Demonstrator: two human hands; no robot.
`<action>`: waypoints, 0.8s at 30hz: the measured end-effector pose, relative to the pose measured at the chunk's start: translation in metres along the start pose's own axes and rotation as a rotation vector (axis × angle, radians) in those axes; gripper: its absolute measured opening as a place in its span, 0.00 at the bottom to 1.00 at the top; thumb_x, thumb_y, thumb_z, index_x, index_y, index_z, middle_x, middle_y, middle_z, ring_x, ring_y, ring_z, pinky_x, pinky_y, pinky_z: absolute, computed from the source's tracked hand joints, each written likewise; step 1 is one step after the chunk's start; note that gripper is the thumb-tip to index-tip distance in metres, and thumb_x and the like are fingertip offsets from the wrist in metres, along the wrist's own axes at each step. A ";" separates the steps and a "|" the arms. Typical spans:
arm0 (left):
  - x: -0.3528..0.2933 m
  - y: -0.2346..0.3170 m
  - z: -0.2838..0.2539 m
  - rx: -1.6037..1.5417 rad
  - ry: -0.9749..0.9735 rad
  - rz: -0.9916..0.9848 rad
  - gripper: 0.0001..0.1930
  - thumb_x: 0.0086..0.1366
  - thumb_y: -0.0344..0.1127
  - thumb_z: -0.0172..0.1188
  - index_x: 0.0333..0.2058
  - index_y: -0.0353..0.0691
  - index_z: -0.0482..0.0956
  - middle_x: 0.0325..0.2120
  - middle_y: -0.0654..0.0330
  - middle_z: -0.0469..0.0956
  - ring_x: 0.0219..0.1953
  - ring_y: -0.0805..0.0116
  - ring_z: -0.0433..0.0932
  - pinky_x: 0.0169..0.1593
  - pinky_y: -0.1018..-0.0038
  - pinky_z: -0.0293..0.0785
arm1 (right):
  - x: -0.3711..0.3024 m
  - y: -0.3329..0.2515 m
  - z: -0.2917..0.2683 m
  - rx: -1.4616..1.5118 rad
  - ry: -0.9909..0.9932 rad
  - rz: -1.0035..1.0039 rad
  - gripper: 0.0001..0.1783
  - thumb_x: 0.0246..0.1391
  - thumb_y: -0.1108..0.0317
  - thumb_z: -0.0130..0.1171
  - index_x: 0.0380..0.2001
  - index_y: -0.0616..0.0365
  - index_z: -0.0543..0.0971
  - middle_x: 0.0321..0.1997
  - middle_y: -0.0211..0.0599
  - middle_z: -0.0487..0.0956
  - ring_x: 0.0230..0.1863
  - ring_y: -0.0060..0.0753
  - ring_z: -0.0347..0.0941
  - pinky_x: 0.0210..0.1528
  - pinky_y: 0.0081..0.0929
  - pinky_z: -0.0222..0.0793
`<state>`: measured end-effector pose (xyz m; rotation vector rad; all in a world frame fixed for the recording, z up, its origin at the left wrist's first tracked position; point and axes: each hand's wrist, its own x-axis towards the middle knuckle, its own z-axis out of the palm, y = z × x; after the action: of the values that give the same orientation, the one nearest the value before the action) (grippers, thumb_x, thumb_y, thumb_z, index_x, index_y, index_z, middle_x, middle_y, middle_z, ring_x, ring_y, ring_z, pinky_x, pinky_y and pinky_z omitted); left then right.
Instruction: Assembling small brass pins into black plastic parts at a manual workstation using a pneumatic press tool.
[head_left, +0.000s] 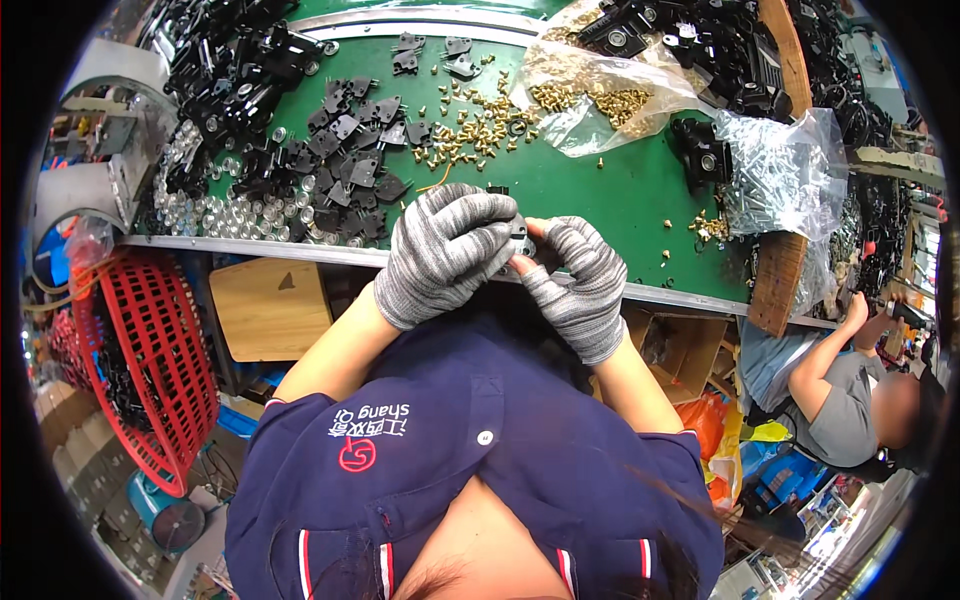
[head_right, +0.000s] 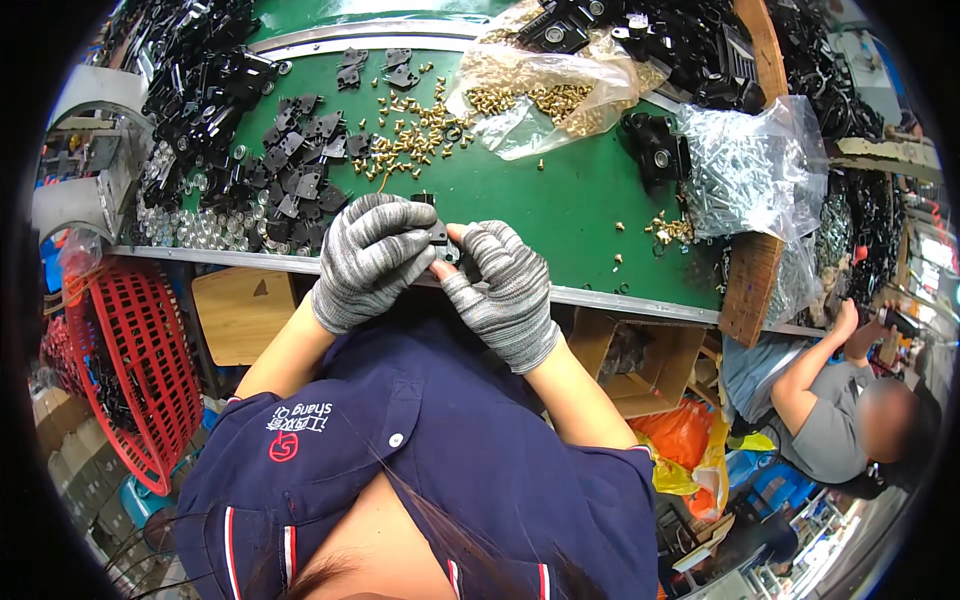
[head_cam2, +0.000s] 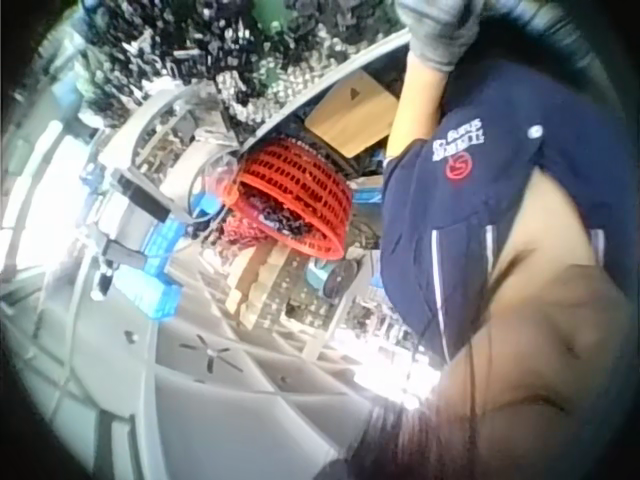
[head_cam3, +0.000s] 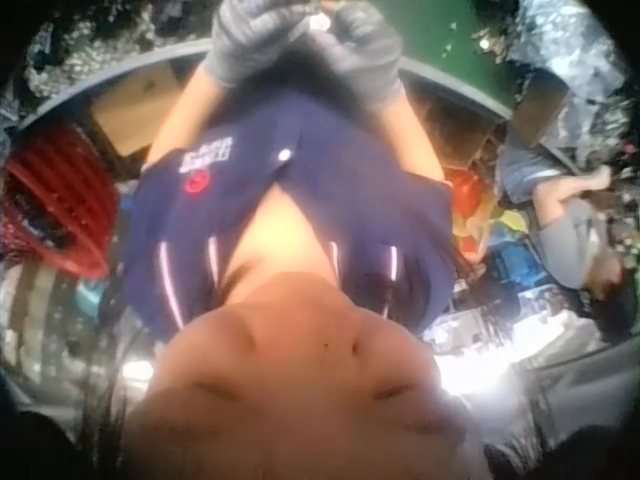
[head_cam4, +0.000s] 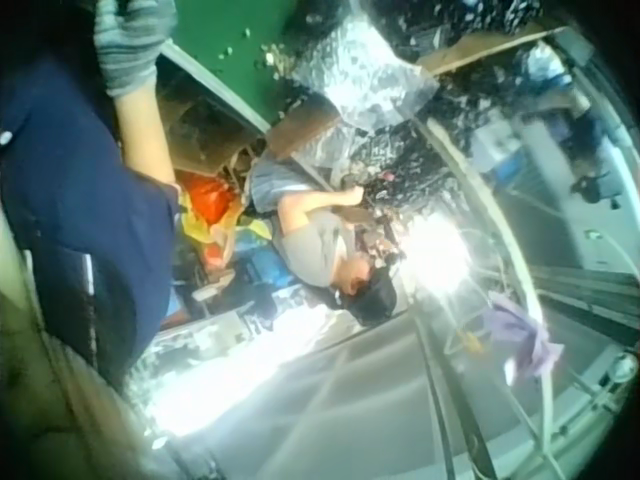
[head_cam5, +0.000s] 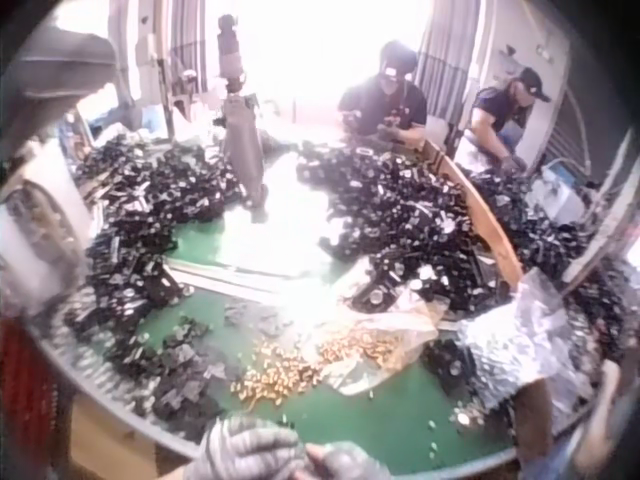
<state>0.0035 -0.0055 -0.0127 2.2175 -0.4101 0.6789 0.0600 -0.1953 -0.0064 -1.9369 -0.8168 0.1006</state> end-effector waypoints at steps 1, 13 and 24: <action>-0.001 0.000 0.002 0.018 0.013 0.016 0.13 0.47 0.27 0.71 0.34 0.38 0.81 0.39 0.54 0.82 0.38 0.54 0.81 0.41 0.63 0.78 | 0.003 0.000 -0.001 -0.013 0.021 -0.058 0.18 0.48 0.69 0.71 0.42 0.60 0.80 0.32 0.38 0.79 0.29 0.35 0.76 0.32 0.30 0.73; -0.008 -0.004 0.012 0.086 0.127 0.084 0.12 0.46 0.26 0.70 0.32 0.39 0.80 0.38 0.55 0.82 0.35 0.54 0.81 0.37 0.63 0.79 | 0.048 -0.015 -0.029 0.793 -0.320 0.810 0.04 0.59 0.74 0.60 0.35 0.65 0.81 0.22 0.35 0.79 0.15 0.17 0.71 0.15 0.14 0.65; -0.011 -0.005 0.015 0.091 0.189 0.065 0.09 0.48 0.28 0.68 0.30 0.40 0.80 0.36 0.57 0.82 0.34 0.55 0.81 0.34 0.63 0.79 | 0.054 -0.023 -0.037 0.534 -0.358 0.676 0.12 0.56 0.74 0.64 0.44 0.64 0.80 0.22 0.32 0.80 0.17 0.16 0.72 0.17 0.14 0.65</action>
<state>0.0016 -0.0125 -0.0306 2.2075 -0.3626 0.9506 0.1056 -0.1858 0.0456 -1.6129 -0.2703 0.9912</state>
